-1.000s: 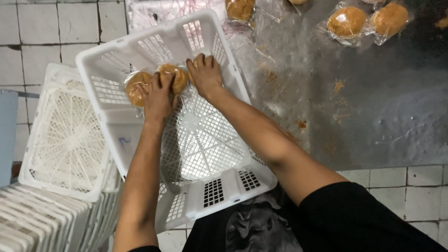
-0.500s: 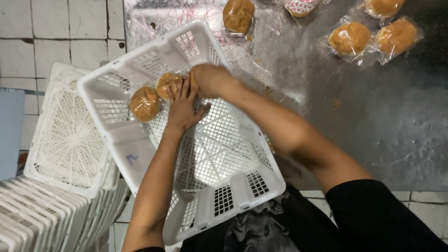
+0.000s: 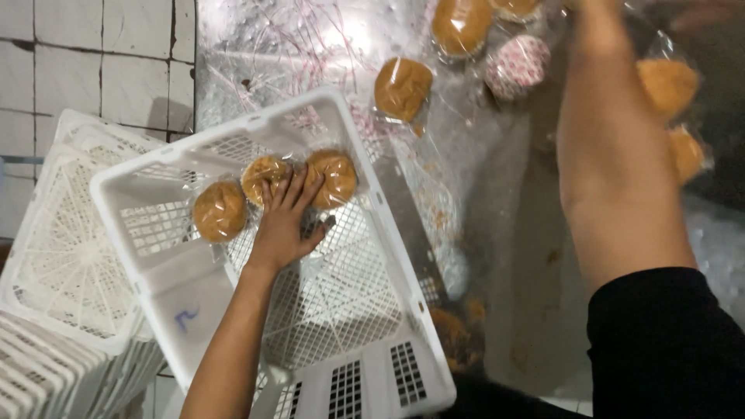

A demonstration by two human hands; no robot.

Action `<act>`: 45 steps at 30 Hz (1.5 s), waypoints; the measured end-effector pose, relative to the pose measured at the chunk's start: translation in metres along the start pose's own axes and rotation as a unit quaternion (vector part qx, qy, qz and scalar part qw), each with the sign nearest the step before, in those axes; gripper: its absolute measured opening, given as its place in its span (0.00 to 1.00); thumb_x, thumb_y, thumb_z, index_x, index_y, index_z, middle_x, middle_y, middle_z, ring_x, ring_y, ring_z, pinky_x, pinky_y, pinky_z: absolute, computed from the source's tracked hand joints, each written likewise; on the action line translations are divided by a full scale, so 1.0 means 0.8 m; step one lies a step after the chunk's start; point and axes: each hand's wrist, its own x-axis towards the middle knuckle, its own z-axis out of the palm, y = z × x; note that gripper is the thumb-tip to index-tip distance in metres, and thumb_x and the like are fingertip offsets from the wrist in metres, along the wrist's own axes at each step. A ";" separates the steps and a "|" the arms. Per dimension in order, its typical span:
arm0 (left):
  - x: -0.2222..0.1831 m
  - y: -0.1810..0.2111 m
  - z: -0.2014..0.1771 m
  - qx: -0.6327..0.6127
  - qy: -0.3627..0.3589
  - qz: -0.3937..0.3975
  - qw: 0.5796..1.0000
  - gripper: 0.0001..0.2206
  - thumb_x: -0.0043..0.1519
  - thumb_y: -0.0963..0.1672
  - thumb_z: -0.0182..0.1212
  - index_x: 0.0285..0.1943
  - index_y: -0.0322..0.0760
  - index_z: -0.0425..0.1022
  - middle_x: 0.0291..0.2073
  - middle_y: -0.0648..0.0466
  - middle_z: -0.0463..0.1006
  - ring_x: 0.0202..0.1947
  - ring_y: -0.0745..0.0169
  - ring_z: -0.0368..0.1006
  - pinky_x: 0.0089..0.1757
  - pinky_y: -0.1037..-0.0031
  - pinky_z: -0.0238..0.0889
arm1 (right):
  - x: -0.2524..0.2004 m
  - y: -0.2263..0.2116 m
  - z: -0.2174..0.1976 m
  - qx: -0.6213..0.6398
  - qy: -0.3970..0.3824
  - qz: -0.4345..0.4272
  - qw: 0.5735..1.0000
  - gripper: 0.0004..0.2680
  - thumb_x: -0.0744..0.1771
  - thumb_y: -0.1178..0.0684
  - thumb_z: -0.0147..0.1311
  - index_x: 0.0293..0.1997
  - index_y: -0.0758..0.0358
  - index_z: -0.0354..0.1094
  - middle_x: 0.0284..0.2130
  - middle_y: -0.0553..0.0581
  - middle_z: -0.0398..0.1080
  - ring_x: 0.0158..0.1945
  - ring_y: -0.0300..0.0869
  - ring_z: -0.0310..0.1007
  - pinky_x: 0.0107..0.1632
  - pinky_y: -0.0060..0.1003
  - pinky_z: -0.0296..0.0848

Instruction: Packing individually wrapped bread rolls into a plastic crate at a fast pace.

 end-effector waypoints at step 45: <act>-0.266 0.174 -0.059 -0.229 -0.479 0.075 0.844 0.35 0.68 0.61 0.32 0.78 0.45 0.56 0.71 0.38 0.63 0.73 0.36 0.52 0.65 0.41 0.47 | -0.432 -0.349 0.031 0.442 0.347 0.194 0.805 0.12 0.65 0.52 0.62 0.51 0.52 0.63 0.32 0.48 0.67 0.32 0.38 0.70 0.35 0.33 0.71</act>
